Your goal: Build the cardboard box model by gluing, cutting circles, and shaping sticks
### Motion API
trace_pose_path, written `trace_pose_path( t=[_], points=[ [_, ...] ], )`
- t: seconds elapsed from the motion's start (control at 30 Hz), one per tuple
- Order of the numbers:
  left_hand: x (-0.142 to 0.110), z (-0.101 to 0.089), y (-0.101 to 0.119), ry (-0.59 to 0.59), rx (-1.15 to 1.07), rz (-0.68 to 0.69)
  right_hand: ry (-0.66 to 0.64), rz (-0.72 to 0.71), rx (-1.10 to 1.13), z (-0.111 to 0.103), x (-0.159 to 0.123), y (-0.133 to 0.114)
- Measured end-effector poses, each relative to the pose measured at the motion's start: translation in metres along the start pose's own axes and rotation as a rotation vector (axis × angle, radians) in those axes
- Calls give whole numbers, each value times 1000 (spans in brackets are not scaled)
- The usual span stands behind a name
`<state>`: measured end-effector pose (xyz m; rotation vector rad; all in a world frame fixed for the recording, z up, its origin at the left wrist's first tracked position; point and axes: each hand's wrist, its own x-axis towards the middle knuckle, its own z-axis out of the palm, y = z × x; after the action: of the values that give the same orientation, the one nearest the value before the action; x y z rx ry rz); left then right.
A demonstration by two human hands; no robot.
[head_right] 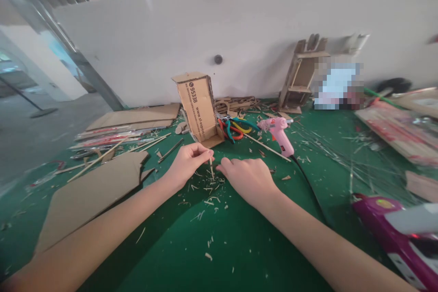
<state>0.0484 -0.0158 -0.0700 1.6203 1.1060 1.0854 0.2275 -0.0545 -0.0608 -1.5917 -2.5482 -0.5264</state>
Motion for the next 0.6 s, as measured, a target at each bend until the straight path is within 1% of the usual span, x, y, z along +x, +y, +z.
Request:
trace_pose_path(
  t=[0.07,0.13,0.17,0.23,0.33,0.4,0.47,0.53,0.6],
  points=[
    [0,0,0,-6,-7,-4,-68,-15,5,-2,2,0],
    [1,-1,-1,-6,-13,-8,-136,-76,18,-4,4,1],
    [1,-1,-1,-6,-15,-8,-149,-103,27,-5,5,1],
    [0,-1,-1,-6,-17,-6,-116,-108,37,-4,3,2],
    [-1,0,-1,-6,-14,3,-36,-15,24,-1,0,1],
    [-1,0,0,-9,-20,8,-43,23,20,0,0,0],
    [0,0,0,-9,-28,3,-86,-7,23,-1,2,0],
    [0,-1,0,-9,-24,-9,-122,-70,29,-3,3,1],
    [0,-1,0,-13,-11,-14,-109,-98,36,-5,3,1]
  ],
)
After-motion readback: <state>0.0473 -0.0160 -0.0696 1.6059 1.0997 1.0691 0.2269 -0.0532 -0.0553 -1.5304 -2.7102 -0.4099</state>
